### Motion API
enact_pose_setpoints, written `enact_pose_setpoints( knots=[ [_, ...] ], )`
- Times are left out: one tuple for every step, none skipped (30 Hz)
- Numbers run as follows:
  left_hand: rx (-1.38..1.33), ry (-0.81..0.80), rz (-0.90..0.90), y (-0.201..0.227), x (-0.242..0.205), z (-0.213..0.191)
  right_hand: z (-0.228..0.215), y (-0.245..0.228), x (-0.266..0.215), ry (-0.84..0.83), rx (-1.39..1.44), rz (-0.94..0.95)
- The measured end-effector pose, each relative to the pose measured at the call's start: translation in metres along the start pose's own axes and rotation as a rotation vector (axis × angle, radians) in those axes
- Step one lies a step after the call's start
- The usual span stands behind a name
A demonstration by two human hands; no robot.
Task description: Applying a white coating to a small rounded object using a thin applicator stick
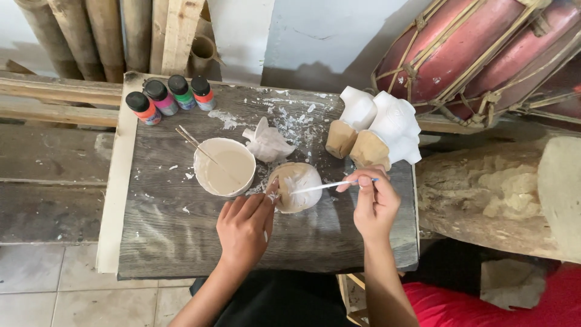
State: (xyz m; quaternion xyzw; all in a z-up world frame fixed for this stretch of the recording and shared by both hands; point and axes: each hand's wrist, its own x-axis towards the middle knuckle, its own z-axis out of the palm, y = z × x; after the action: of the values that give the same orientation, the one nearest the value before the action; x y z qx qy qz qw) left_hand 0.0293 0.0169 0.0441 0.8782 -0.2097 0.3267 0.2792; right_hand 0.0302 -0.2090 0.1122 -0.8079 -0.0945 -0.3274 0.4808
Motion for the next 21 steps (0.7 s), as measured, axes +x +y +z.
enact_pose_setpoints(
  knots=[
    [0.0,0.001,0.003,0.0,0.0,0.0,0.002,0.001,0.001,0.003,0.0,-0.001],
    [-0.003,-0.001,0.005,0.0,-0.001,-0.001,0.005,0.002,0.001,0.014,0.011,-0.002],
    [-0.005,-0.002,0.006,0.001,-0.001,-0.001,0.007,0.003,0.003,0.024,0.021,-0.005],
    [-0.005,0.0,0.008,0.0,0.001,0.0,0.008,-0.002,0.005,0.025,0.021,-0.008],
    [-0.006,0.001,0.008,0.0,0.001,0.0,0.008,-0.008,0.005,0.01,0.015,-0.003],
    [-0.008,0.002,0.007,0.0,0.001,0.0,0.008,-0.013,0.006,-0.005,0.008,0.002],
    [-0.008,0.002,0.006,-0.001,0.001,0.0,0.005,-0.013,0.001,-0.006,0.008,0.002],
    [-0.019,-0.006,0.003,-0.001,0.001,-0.001,0.002,-0.013,-0.003,-0.01,-0.004,-0.002],
    [-0.031,-0.013,0.0,-0.002,0.002,-0.001,-0.001,-0.013,-0.007,-0.013,-0.016,-0.007],
    [-0.032,-0.012,0.0,-0.002,0.001,0.002,-0.004,-0.014,-0.008,-0.013,-0.017,-0.008],
    [-0.029,-0.01,-0.002,-0.002,-0.001,0.003,-0.006,-0.015,-0.01,-0.02,-0.023,-0.005],
    [-0.025,-0.007,-0.004,-0.002,-0.003,0.004,-0.008,-0.017,-0.012,-0.026,-0.029,-0.003],
    [-0.023,-0.007,-0.003,0.0,0.0,-0.001,-0.011,-0.019,-0.015,-0.025,-0.028,-0.002],
    [-0.044,-0.06,-0.025,0.001,0.004,-0.006,-0.013,-0.022,-0.017,-0.077,-0.088,0.048],
    [-0.067,-0.112,-0.049,0.003,0.007,-0.01,-0.016,-0.025,-0.019,-0.13,-0.15,0.099],
    [-0.067,-0.112,-0.048,0.003,0.007,-0.01,-0.014,-0.023,-0.018,-0.129,-0.15,0.099],
    [-0.063,-0.11,-0.047,0.003,0.007,-0.01,-0.013,-0.021,-0.017,-0.121,-0.131,0.107],
    [-0.059,-0.107,-0.046,0.003,0.007,-0.01,-0.011,-0.019,-0.016,-0.112,-0.111,0.115],
    [-0.057,-0.107,-0.046,0.004,0.008,-0.011,-0.009,-0.017,-0.013,-0.113,-0.109,0.114],
    [-0.047,-0.11,-0.049,0.005,0.01,-0.012,-0.006,-0.014,-0.01,-0.098,-0.1,0.108],
    [-0.039,-0.116,-0.05,0.006,0.011,-0.012,-0.004,-0.012,-0.008,-0.081,-0.092,0.104]
  ],
)
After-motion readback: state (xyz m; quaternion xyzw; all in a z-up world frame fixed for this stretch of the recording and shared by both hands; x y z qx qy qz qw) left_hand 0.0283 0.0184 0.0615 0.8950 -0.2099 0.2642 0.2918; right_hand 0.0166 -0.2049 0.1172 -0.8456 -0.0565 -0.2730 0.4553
